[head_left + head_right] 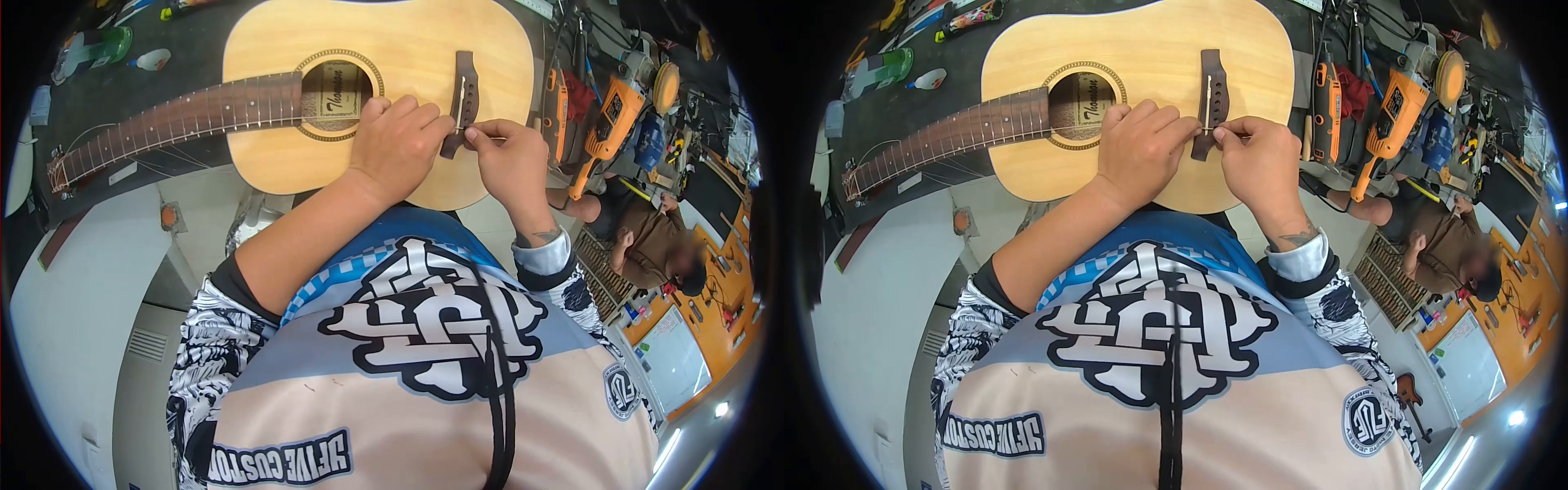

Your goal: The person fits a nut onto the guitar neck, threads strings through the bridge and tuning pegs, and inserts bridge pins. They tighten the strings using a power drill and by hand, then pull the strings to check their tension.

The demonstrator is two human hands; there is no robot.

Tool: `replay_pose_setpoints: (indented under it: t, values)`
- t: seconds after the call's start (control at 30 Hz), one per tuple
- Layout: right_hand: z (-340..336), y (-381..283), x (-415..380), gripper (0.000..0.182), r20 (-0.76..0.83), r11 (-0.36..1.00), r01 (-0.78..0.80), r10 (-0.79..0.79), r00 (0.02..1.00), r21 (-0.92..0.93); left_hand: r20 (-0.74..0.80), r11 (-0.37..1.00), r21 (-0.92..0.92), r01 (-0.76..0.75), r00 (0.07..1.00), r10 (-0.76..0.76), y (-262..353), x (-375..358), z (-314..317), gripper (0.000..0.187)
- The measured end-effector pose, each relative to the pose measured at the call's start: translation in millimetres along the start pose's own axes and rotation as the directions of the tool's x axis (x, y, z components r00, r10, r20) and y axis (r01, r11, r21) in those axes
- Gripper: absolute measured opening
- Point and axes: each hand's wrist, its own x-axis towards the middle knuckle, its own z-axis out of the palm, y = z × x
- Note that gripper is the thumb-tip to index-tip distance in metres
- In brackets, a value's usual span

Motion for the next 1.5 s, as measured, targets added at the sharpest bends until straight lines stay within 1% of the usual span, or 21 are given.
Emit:
replay_pose_setpoints:
  t: [0.23,0.33,0.43,0.53,0.63,0.73,0.83,0.93,1.03,1.13,1.23,1.33,1.37,1.47,1.5]
  values:
    - [6.4,9.8,5.3,0.016,-0.012,0.999,-0.005,0.006,1.000,0.038,0.004,1.000,-0.024,0.016,1.000,-0.016,0.9,0.5,-1.5,0.008]
    - [4.2,12.2,5.9,0.017,0.029,0.997,-0.005,0.003,1.000,0.073,-0.015,0.999,-0.034,0.017,1.000,-0.017,1.3,1.2,-1.4,0.008]
    - [-2.8,24.3,8.7,0.017,0.119,0.968,-0.039,0.009,0.993,0.247,0.006,0.999,-0.033,0.019,1.000,-0.019,1.9,1.2,-3.8,0.008]
    - [-7.7,27.8,11.7,0.019,0.180,0.942,-0.119,0.064,0.982,0.313,-0.019,0.999,-0.043,0.016,1.000,-0.017,1.3,0.2,-1.9,0.006]
    - [-4.2,20.1,10.0,0.021,0.215,0.864,-0.179,0.085,0.973,0.471,-0.017,0.999,-0.044,0.018,1.000,-0.018,1.7,0.5,-2.4,0.006]
    - [-5.1,15.7,13.5,0.022,0.228,0.893,-0.169,0.077,0.971,0.417,-0.027,0.999,-0.040,0.012,1.000,-0.013,-0.1,-1.0,-0.5,0.005]
    - [2.7,21.4,17.6,0.019,0.204,0.870,-0.184,0.099,0.974,0.458,-0.028,0.999,-0.048,0.013,1.000,-0.014,-0.5,-0.8,-0.3,0.004]
    - [6.4,22.2,21.3,0.018,0.191,0.932,-0.190,0.135,0.972,0.309,-0.023,0.999,-0.044,0.013,1.000,-0.014,-1.2,-1.1,0.3,0.004]
    - [6.8,17.7,23.1,0.016,0.170,0.966,-0.161,0.128,0.977,0.201,-0.018,0.999,-0.037,0.016,1.000,-0.017,-0.5,-0.7,-1.2,0.003]
    - [8.3,18.1,25.0,0.016,0.173,0.975,-0.157,0.130,0.976,0.156,-0.006,0.999,-0.028,0.025,1.000,-0.025,1.0,0.5,-2.8,0.003]
    - [-0.5,10.8,24.6,0.018,0.242,0.969,-0.171,0.125,0.962,0.179,0.000,0.999,-0.023,0.030,1.000,-0.030,1.2,0.7,-3.4,0.002]
    - [-0.7,32.5,32.2,0.020,0.327,0.884,-0.204,0.062,0.943,0.421,0.007,1.000,-0.015,0.026,1.000,-0.026,3.2,1.3,-5.7,0.001]
    - [-6.1,36.2,30.6,0.020,0.355,0.865,-0.230,0.065,0.932,0.446,0.003,1.000,-0.013,0.025,1.000,-0.025,4.1,1.4,-5.8,0.001]
    - [-23.0,49.2,21.3,0.020,0.229,0.837,-0.176,0.062,0.971,0.518,-0.010,1.000,0.005,0.019,1.000,-0.019,7.3,1.0,-4.0,0.001]
    - [-26.3,57.9,21.4,0.020,0.219,0.841,-0.166,0.059,0.974,0.516,-0.012,1.000,0.015,0.015,1.000,-0.015,8.1,1.0,-3.5,0.002]
